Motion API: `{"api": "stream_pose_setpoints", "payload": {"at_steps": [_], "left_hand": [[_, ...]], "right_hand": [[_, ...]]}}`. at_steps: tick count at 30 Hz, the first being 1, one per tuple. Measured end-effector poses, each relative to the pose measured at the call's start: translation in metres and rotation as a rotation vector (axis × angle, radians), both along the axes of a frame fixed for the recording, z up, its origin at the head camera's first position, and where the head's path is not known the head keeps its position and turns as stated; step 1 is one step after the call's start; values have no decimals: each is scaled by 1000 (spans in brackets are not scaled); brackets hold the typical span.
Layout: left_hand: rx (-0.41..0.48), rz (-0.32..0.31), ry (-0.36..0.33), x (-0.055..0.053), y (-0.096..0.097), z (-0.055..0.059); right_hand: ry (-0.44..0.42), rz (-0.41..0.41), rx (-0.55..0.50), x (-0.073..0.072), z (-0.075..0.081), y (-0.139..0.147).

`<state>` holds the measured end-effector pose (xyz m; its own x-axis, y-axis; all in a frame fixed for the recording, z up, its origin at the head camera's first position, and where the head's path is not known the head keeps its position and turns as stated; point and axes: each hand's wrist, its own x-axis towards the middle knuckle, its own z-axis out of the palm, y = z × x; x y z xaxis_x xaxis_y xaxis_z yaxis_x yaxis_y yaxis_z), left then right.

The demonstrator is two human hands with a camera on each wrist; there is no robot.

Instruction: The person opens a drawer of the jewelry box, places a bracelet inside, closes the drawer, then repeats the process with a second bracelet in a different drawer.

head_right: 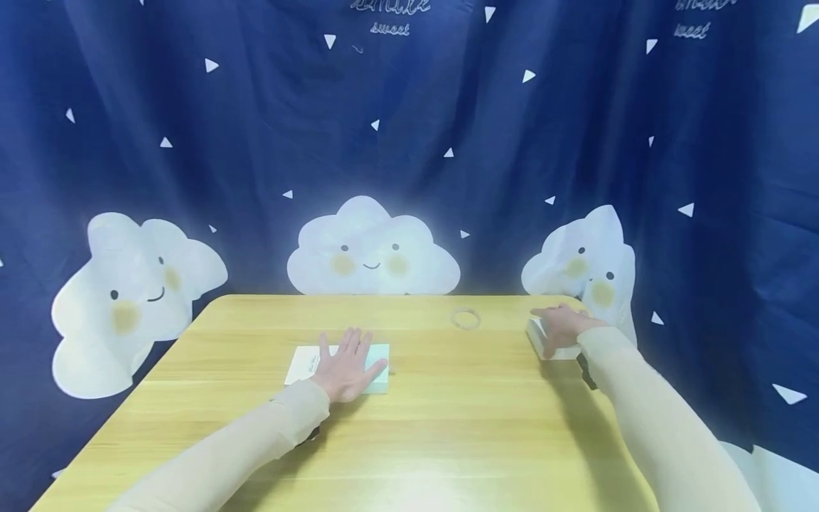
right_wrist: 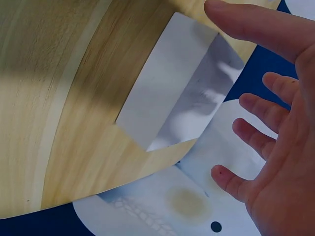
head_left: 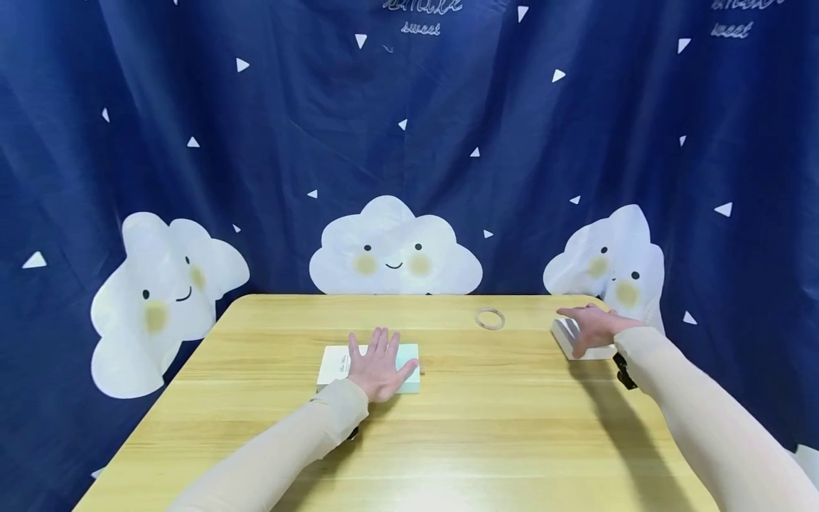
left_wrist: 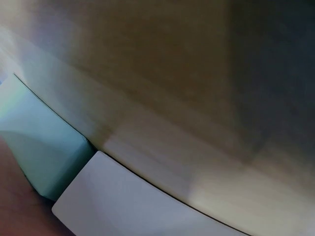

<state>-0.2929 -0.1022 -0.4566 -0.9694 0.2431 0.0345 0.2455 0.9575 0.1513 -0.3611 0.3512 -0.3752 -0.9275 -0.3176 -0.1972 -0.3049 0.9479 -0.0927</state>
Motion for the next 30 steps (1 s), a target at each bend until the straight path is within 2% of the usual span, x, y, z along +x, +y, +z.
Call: {"api": "stream_pose_setpoints", "payload": {"at_steps": [4, 11, 30], "left_hand": [[7, 1, 3, 1, 0, 1], [-14, 7, -2, -1, 0, -6], [-9, 14, 18, -3, 3, -8]], "right_hand": [[8, -10, 19, -6, -6, 6], [23, -2, 28, -13, -16, 14], [21, -9, 41, -29, -31, 29]]}}
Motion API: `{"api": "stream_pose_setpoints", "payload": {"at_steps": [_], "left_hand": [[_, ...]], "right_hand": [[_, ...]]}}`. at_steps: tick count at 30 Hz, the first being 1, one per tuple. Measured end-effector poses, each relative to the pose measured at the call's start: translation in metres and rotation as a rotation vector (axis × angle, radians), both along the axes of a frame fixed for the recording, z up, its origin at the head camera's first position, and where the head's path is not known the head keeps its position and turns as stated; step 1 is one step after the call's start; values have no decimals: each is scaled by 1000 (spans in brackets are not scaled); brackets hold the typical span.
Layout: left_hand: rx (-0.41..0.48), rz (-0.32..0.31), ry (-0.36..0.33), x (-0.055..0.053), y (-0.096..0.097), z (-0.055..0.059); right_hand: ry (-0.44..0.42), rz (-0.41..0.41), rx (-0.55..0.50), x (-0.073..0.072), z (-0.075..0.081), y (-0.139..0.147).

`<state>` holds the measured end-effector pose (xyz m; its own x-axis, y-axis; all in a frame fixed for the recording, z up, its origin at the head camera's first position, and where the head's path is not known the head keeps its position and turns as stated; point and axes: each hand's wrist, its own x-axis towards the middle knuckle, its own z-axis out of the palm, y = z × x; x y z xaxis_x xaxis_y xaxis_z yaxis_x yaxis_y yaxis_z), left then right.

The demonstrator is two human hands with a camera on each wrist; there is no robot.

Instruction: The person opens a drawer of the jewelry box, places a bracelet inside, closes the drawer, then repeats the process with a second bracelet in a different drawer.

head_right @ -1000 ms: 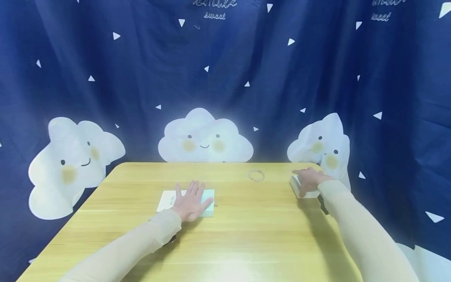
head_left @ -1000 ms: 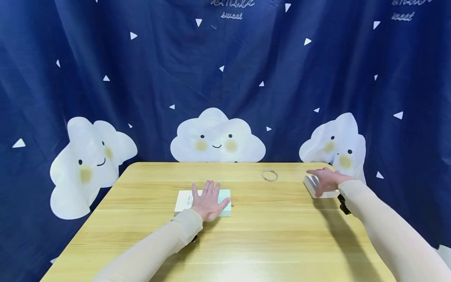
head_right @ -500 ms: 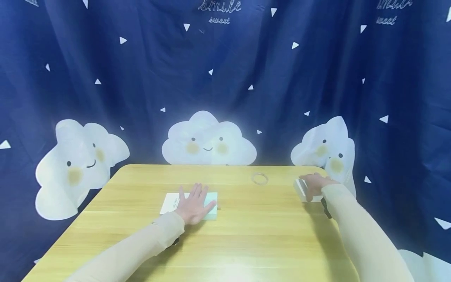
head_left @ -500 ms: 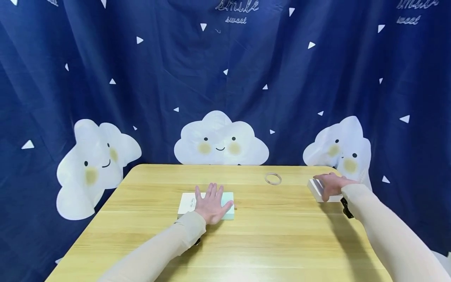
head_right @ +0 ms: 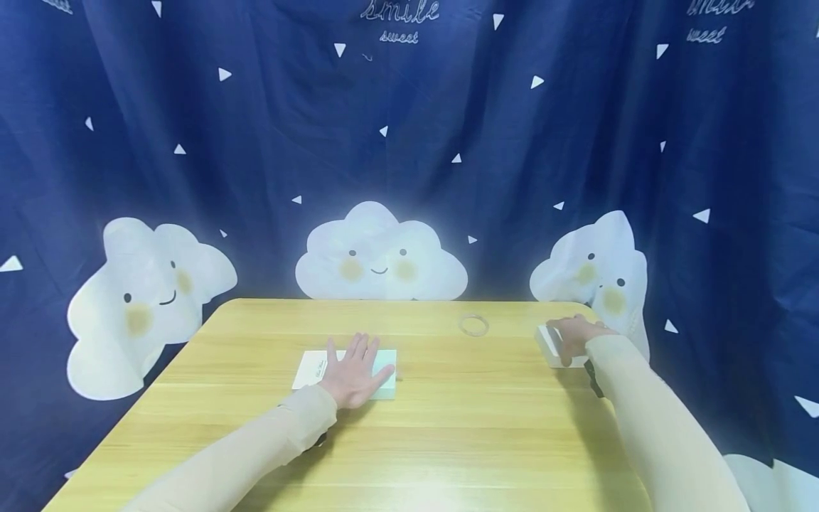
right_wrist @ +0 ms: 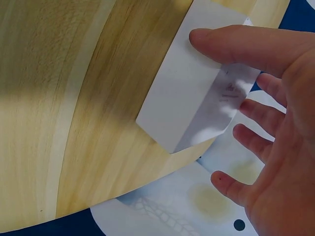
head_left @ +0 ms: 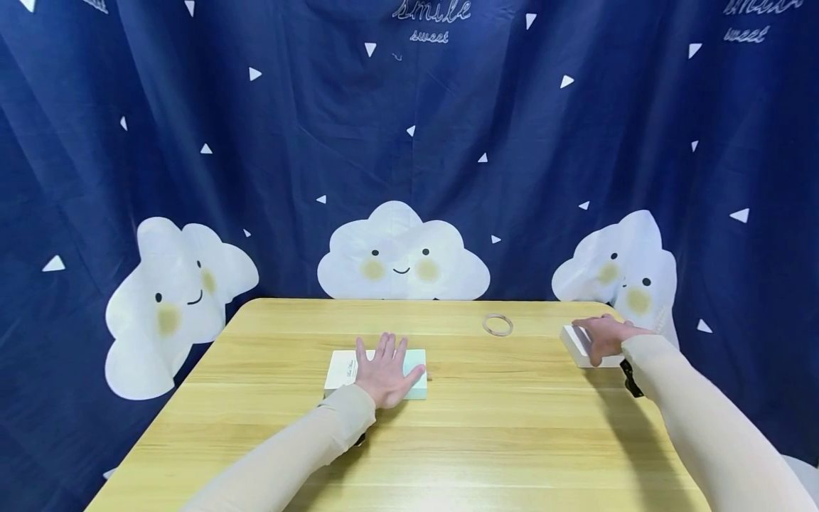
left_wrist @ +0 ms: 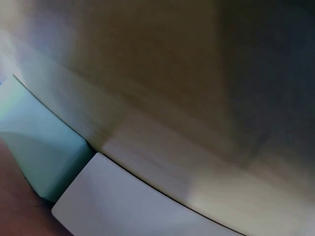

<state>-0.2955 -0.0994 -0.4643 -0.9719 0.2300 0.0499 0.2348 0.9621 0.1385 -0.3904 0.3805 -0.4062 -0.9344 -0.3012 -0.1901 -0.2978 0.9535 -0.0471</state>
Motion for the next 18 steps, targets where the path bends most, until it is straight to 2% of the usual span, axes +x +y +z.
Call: {"api": "stream_pose_setpoints", "payload": {"at_steps": [14, 18], "left_hand": [[-29, 4, 2, -2, 0, -2], [-13, 1, 11, -2, 0, -2]], "right_hand": [[15, 8, -13, 7, 7, -5], [8, 9, -17, 10, 10, -6]]}}
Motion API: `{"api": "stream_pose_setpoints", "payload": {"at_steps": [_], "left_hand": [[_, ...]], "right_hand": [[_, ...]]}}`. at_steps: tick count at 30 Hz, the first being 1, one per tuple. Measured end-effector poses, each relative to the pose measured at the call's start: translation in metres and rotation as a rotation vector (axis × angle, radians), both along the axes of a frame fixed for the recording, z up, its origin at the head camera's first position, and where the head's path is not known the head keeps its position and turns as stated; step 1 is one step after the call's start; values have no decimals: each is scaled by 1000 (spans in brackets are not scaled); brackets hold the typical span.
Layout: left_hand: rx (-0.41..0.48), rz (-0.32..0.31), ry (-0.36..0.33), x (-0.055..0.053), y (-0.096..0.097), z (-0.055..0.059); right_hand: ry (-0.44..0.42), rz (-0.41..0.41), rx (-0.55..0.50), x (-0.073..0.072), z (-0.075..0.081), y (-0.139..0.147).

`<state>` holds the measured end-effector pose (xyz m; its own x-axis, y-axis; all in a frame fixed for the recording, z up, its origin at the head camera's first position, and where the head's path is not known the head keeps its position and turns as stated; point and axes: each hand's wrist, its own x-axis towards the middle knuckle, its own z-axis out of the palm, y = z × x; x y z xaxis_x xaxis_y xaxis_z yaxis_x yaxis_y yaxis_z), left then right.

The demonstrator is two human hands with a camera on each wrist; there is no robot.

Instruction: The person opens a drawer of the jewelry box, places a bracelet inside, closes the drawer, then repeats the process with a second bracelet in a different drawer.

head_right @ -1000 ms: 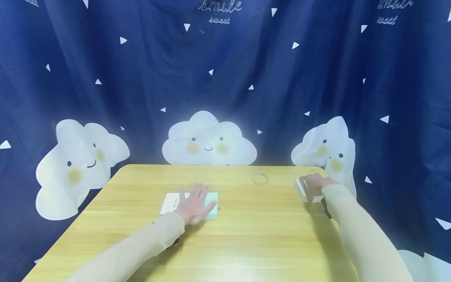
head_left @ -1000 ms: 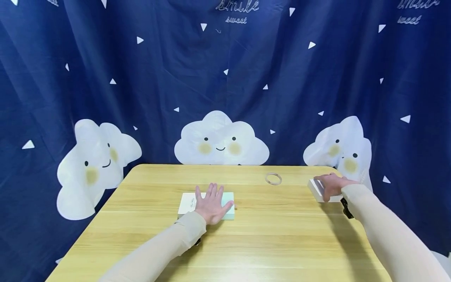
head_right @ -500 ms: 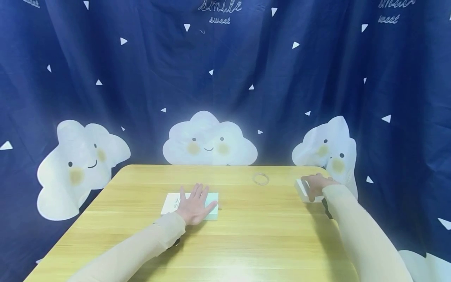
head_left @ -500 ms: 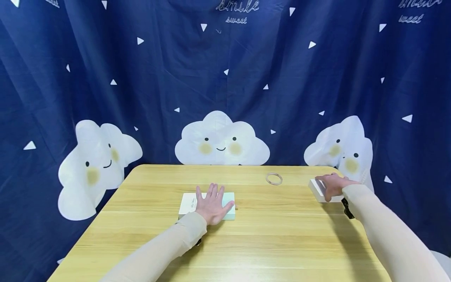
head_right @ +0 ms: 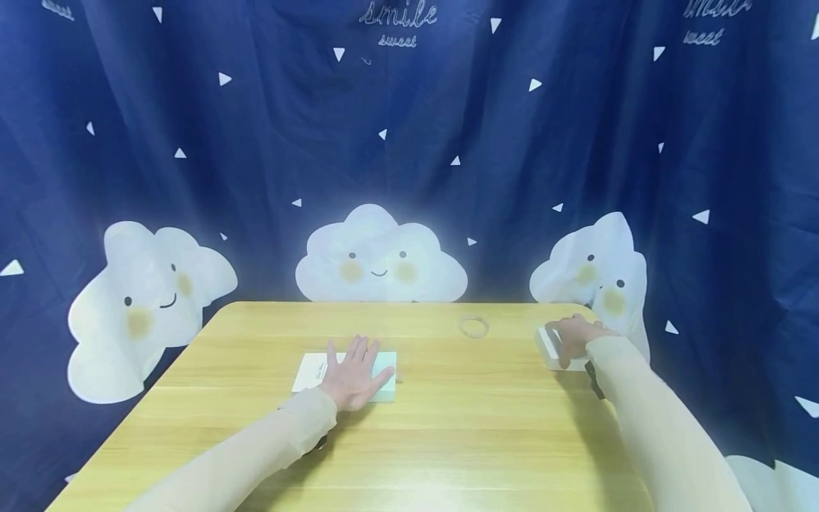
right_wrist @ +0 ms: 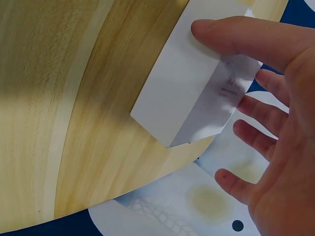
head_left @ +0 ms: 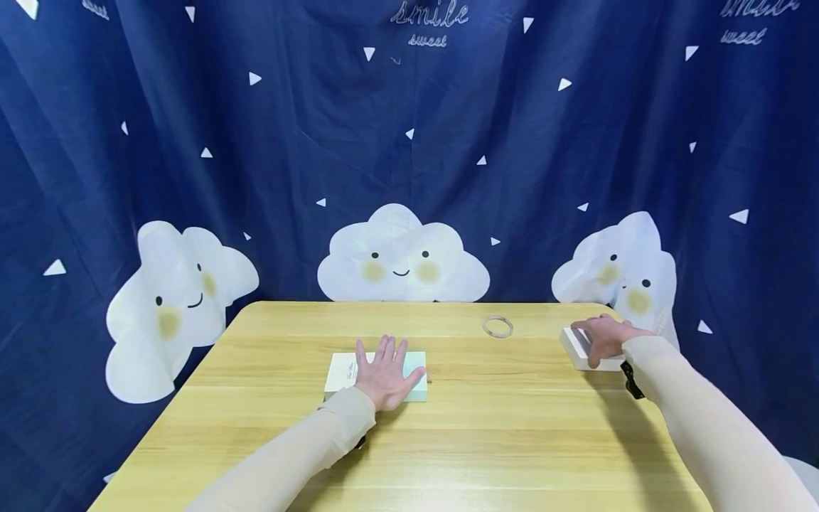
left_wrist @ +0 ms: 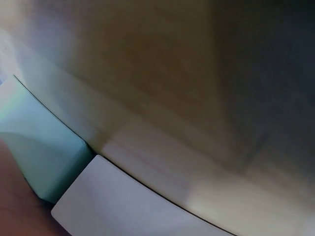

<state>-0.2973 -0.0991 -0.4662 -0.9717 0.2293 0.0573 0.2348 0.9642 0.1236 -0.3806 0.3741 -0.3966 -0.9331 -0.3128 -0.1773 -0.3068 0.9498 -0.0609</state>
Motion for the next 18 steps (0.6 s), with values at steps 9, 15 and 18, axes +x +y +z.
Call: {"api": "stream_pose_setpoints", "payload": {"at_steps": [9, 15, 18], "left_hand": [[6, 2, -8, 0, 1, -2], [5, -1, 2, -2, 0, -4], [7, 0, -1, -3, -2, -5]], "right_hand": [[11, 5, 8, 4, 2, -1], [41, 42, 27, -2, 0, -3], [54, 65, 37, -2, 2, -9]]}}
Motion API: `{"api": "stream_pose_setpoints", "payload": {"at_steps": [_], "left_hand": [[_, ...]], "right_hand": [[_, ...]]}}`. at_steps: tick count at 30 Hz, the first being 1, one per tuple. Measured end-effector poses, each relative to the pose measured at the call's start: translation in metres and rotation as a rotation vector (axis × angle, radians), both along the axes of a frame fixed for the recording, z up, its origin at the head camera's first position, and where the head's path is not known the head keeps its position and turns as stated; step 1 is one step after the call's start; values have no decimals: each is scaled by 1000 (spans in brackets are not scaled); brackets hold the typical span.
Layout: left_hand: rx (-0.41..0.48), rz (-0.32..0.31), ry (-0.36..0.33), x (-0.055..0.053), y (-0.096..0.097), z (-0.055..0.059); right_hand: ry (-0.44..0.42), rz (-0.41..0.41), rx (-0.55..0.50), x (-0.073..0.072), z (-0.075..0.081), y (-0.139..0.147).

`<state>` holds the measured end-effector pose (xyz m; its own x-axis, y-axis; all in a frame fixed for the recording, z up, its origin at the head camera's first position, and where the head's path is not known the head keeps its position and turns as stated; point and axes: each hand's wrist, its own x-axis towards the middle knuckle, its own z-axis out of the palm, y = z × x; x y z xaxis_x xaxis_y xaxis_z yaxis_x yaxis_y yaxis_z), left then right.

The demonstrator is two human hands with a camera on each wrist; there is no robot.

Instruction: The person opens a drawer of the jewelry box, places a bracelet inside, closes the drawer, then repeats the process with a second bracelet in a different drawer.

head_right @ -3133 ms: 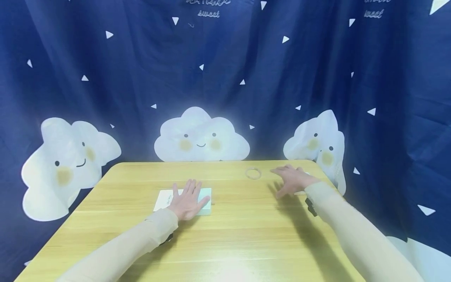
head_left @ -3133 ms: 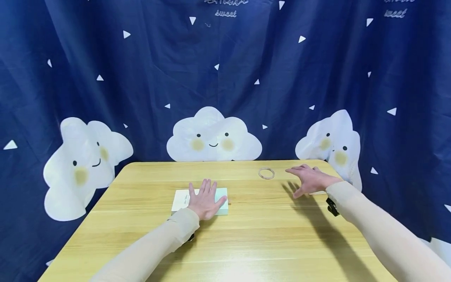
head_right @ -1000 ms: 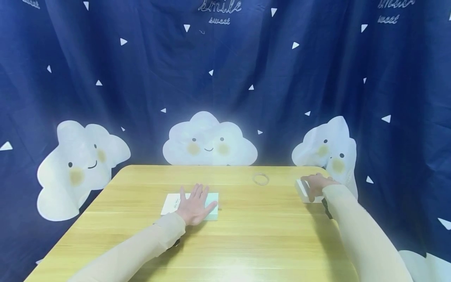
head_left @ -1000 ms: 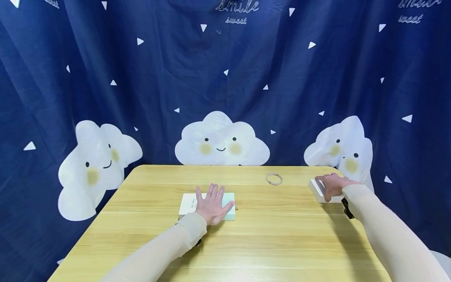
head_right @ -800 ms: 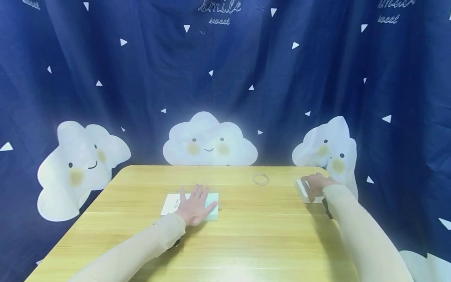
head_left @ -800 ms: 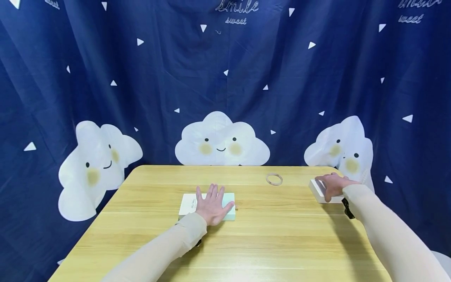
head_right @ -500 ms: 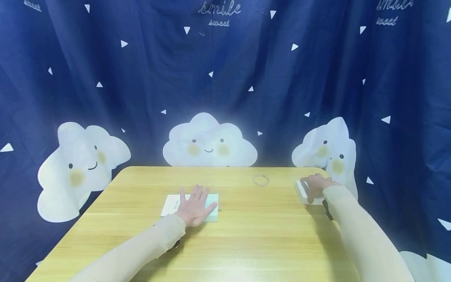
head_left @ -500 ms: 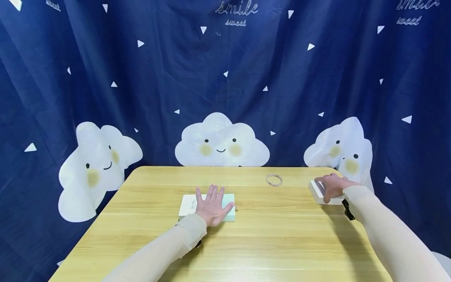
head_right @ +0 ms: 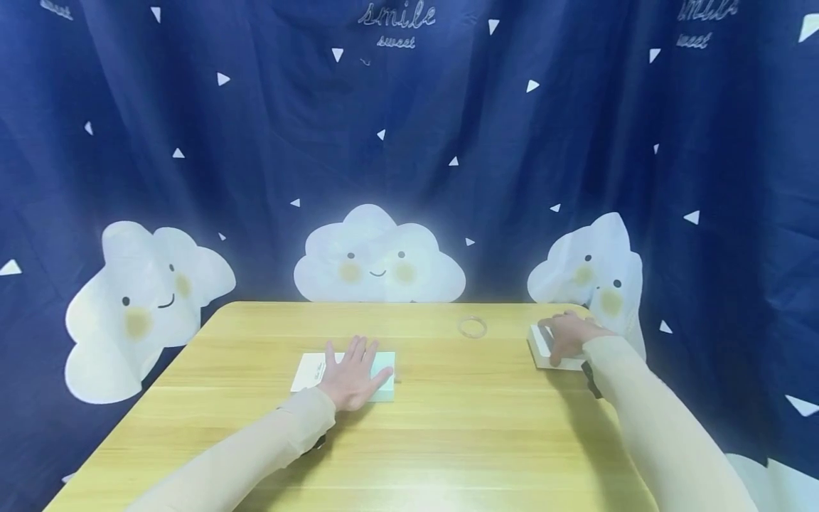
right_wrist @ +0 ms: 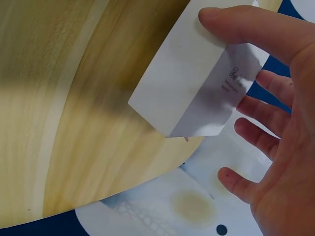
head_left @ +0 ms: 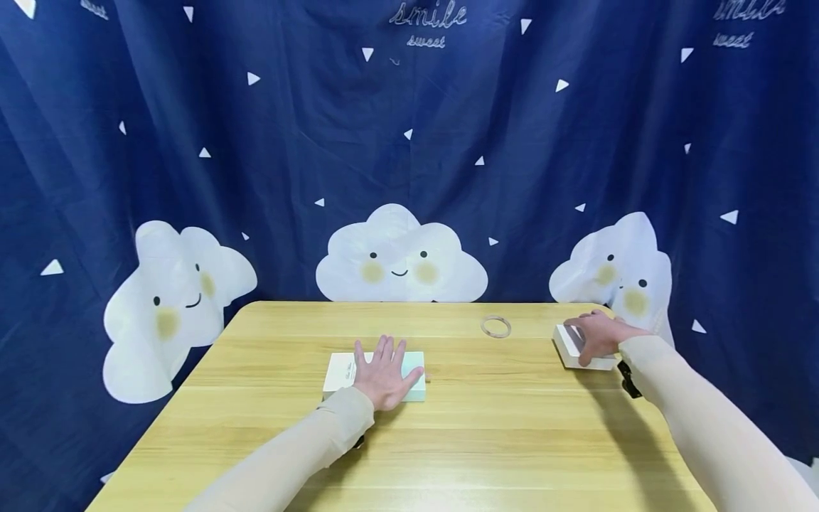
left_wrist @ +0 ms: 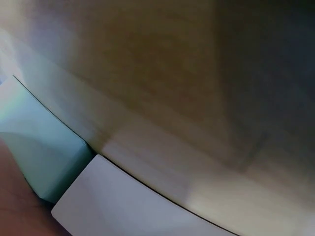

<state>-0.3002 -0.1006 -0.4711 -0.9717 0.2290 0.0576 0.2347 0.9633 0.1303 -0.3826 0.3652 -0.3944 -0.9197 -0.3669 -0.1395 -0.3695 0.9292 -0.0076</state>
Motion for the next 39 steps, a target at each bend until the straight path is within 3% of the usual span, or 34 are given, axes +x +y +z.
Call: {"api": "stream_pose_setpoints", "payload": {"at_steps": [3, 14, 31, 39], "left_hand": [[-1, 4, 2, -3, -2, -5], [-3, 10, -27, -4, -2, -6], [11, 0, -16, 4, 0, 9], [11, -1, -10, 2, 3, 5]], "right_hand": [[14, 16, 7, 0, 1, -6], [32, 40, 3, 6, 6, -18], [77, 96, -12, 18, 15, -38], [74, 118, -4, 25, 21, -48]]}}
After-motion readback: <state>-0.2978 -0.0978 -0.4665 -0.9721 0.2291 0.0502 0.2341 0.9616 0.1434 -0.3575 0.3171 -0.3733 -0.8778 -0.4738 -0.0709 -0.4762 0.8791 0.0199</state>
